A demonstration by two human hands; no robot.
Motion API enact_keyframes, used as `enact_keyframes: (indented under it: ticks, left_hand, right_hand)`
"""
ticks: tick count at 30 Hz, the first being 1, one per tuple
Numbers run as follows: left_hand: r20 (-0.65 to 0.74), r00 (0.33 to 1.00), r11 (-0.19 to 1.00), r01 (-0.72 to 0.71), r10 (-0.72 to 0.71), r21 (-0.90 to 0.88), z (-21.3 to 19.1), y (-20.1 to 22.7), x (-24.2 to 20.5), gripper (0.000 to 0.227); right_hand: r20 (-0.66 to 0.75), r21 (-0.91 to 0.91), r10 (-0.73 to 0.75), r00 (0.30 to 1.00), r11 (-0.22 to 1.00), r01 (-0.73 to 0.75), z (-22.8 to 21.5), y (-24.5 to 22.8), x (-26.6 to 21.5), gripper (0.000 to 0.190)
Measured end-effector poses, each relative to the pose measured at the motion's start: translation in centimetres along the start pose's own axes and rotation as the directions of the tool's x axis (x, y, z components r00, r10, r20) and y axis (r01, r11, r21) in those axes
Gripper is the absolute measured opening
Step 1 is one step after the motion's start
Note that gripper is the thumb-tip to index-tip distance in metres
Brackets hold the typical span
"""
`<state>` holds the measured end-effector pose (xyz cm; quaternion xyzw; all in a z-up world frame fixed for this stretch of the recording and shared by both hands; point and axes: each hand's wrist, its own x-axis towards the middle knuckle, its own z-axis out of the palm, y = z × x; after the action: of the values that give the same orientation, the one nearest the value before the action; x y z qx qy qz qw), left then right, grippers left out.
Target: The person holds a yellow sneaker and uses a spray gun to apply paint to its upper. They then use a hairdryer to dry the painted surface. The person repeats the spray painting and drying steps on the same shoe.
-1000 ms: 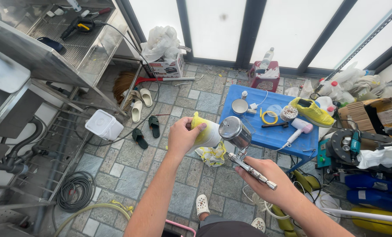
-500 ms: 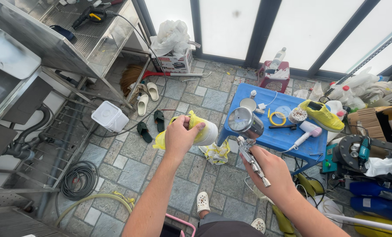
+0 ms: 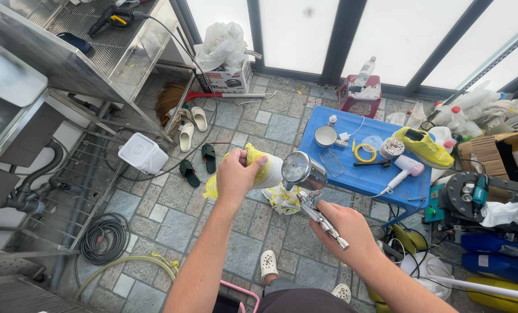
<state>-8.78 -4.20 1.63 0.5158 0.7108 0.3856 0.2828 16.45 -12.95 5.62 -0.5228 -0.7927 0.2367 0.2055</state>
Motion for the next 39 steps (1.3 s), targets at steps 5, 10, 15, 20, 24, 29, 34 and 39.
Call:
enact_keyframes:
  ticks: [5, 10, 15, 20, 24, 29, 34, 39]
  left_hand:
    - [-0.011, 1.000, 1.000, -0.003, 0.003, 0.008, 0.0, -0.6, 0.9, 0.043]
    - [-0.019, 1.000, 0.999, -0.002, 0.003, 0.048, -0.3, -0.3, 1.4, 0.042]
    - [0.002, 1.000, 0.999, 0.024, -0.024, 0.040, -0.7, 0.3, 1.4, 0.041]
    - [0.007, 0.999, 0.999, 0.031, -0.032, 0.041, -0.8, 0.5, 1.0, 0.043]
    - [-0.002, 1.000, 0.998, 0.013, -0.013, 0.059, -0.8, 0.4, 0.7, 0.044]
    - [-0.005, 1.000, 0.998, 0.013, -0.012, 0.056, -0.7, 0.2, 0.5, 0.044]
    - [-0.012, 1.000, 0.999, 0.007, -0.007, 0.046, -0.4, 0.3, 0.4, 0.044]
    - [-0.007, 1.000, 1.000, 0.015, -0.015, 0.027, 0.0, 0.7, 0.3, 0.043]
  right_hand:
    - [0.046, 0.101, 0.000, 0.999, 0.995, -0.005, -0.8, -0.9, -0.2, 0.018]
    - [0.255, 0.263, 0.067, 0.965, 0.955, -0.136, -2.2, -1.6, 0.2, 0.022]
    - [0.227, 0.241, 0.126, 0.966, 0.953, -0.181, -2.2, -1.6, 0.5, 0.021]
    - [0.110, 0.239, 0.148, 0.983, 0.956, -0.171, -1.9, -1.1, 0.5, 0.024]
    - [-0.053, 0.200, 0.041, 0.998, 0.979, -0.029, -1.9, -0.7, 0.3, 0.021]
    - [-0.207, 0.056, 0.008, 0.978, 0.998, 0.004, -1.0, -0.5, -0.2, 0.018]
    - [-0.089, 0.016, -0.019, 0.996, 1.000, 0.021, 0.0, -0.1, -0.5, 0.020]
    - [-0.016, 0.073, 0.020, 1.000, 0.997, -0.019, 0.0, -0.1, -0.7, 0.020]
